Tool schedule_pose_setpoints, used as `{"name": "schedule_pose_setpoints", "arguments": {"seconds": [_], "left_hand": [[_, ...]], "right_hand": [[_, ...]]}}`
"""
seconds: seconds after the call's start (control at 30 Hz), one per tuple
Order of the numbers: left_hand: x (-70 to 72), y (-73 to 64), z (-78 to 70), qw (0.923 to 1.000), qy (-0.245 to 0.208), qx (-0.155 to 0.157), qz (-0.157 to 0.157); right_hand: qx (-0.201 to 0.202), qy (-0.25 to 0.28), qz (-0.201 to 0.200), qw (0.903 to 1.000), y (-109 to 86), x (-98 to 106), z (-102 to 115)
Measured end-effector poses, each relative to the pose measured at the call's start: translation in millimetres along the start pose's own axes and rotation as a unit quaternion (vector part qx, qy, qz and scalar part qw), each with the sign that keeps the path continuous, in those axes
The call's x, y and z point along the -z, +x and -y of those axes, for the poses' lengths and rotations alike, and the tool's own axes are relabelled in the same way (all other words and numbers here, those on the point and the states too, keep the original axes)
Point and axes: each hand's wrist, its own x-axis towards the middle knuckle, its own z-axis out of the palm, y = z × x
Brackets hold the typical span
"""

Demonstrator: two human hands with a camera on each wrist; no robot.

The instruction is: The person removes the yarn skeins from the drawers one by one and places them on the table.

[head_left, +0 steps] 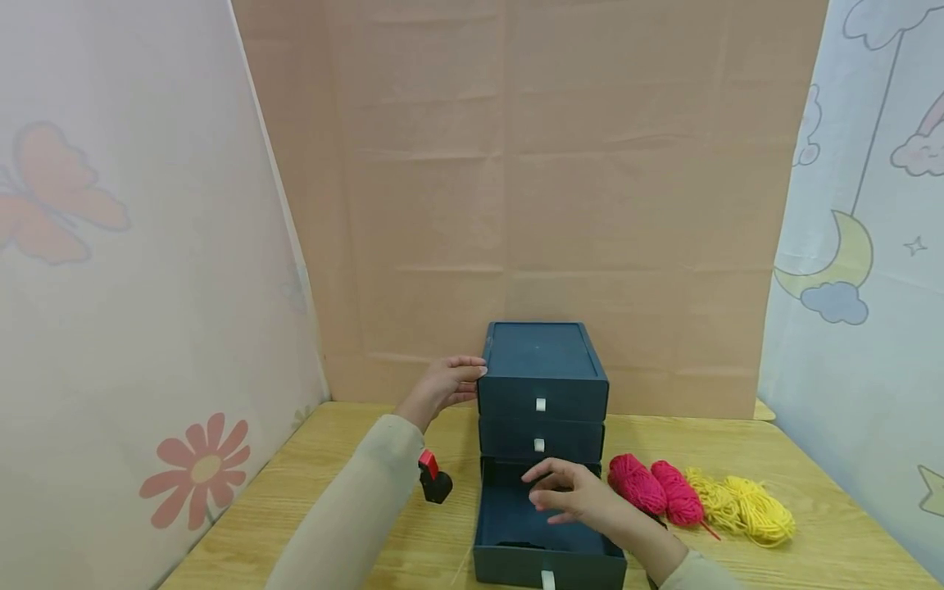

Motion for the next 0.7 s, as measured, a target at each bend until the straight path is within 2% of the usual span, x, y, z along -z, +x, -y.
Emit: {"name": "schedule_pose_setpoints", "arguments": {"seconds": [0.17, 0.43, 0.7], "left_hand": [[0.1, -0.3, 0.0, 1.0, 0.0, 0.0, 0.003], [1.2, 0.9, 0.3, 0.9999, -0.007, -0.005, 0.009], [1.5, -2.4, -0.6, 0.9999, 0.009, -0.006, 0.01]], "right_hand": [[-0.03, -0.032, 0.038, 0.9983, 5.9, -3, -19], [-0.081, -0.086, 0.069, 0.9906, 12.5, -12, -27], [-0.079, -0.09, 0.12, 0.9855, 16.4, -15, -29]]}}
